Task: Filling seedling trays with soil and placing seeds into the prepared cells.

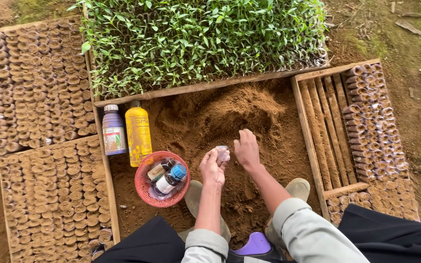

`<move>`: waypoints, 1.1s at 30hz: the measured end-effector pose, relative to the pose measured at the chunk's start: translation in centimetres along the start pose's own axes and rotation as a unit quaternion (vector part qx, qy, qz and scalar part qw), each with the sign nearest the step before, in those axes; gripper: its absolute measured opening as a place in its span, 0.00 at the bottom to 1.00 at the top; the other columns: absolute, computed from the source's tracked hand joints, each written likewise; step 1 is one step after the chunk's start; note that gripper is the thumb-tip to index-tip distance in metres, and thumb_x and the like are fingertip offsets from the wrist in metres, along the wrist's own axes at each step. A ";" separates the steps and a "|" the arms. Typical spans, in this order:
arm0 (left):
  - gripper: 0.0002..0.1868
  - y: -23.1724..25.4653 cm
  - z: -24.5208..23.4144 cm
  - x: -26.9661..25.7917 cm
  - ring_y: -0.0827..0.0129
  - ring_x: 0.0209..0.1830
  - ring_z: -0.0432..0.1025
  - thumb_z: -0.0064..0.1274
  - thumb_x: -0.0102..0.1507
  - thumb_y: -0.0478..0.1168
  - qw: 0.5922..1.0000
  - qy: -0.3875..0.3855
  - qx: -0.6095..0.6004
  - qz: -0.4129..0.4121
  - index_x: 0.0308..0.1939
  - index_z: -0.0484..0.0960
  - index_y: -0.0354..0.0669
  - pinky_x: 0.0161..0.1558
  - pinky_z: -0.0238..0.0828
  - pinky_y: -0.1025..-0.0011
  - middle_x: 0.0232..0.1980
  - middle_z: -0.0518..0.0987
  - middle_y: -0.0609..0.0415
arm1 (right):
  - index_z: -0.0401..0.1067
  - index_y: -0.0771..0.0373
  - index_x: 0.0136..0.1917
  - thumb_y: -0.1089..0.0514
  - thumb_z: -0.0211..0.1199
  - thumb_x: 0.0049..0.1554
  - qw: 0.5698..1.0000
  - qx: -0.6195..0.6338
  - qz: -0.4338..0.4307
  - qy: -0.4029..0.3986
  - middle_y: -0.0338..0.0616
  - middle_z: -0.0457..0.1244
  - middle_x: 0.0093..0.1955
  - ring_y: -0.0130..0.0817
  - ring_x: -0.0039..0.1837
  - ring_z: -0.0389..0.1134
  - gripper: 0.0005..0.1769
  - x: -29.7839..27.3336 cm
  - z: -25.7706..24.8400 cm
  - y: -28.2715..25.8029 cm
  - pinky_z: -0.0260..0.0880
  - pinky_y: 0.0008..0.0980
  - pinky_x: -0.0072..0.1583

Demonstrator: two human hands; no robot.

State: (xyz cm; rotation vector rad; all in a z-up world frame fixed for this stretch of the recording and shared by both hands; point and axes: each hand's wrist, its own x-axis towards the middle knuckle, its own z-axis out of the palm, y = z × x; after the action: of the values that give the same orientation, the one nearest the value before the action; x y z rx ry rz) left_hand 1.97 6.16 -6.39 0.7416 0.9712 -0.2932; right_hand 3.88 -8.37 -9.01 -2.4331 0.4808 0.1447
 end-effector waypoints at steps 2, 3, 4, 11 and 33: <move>0.05 -0.1 -0.7 0.5 0.51 0.43 0.83 0.53 0.69 0.41 1.000 0.013 -0.004 -0.007 0.43 0.82 0.45 0.42 0.86 0.60 0.46 0.86 0.39 | 0.59 0.76 0.73 0.60 0.59 0.60 0.983 -0.068 -0.168 0.021 0.73 0.55 0.72 0.66 0.74 0.57 0.31 0.5 0.8 -1.0 0.55 0.51 0.76; 0.05 0.2 -0.5 0.3 0.51 0.43 0.83 0.53 0.69 0.41 1.000 0.015 -0.004 -0.004 0.43 0.82 0.45 0.42 0.86 0.60 0.46 0.86 0.39 | 0.59 0.76 0.73 0.60 0.59 0.60 0.983 -0.064 -0.170 0.019 0.73 0.55 0.72 0.66 0.74 0.57 0.31 0.5 1.1 -1.6 0.55 0.51 0.76; 0.05 0.5 -0.3 0.1 0.51 0.44 0.83 0.53 0.69 0.41 1.000 0.017 -0.003 -0.004 0.43 0.82 0.46 0.43 0.86 0.60 0.46 0.85 0.38 | 0.56 0.76 0.75 0.59 0.59 0.61 0.981 -0.081 -0.177 0.000 0.74 0.53 0.73 0.67 0.75 0.55 0.34 0.5 1.2 -2.1 0.54 0.52 0.77; 0.06 1.3 0.1 -0.3 0.53 0.43 0.83 0.54 0.69 0.41 1.000 0.014 -0.008 -0.019 0.44 0.81 0.43 0.45 0.86 0.62 0.46 0.85 0.37 | 0.65 0.63 0.69 0.60 0.61 0.57 0.935 -0.234 -0.266 -0.013 0.56 0.59 0.69 0.52 0.71 0.63 0.26 -0.6 2.9 0.2 0.64 0.38 0.71; 0.06 -0.2 1.4 -2.9 0.58 0.33 0.83 0.52 0.68 0.39 0.983 0.011 0.134 0.126 0.44 0.79 0.41 0.34 0.85 0.70 0.40 0.85 0.37 | 0.76 0.67 0.48 0.64 0.68 0.57 0.763 0.570 0.263 -0.153 0.49 0.69 0.42 0.35 0.41 0.73 0.06 -6.0 -10.6 -3.5 0.77 0.22 0.40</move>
State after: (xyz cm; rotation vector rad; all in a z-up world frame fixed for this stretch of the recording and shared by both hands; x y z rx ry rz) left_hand 1.16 4.78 -3.56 1.1059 0.8553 -0.1950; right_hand -0.55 -10.58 2.61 -1.0059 0.7867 0.3542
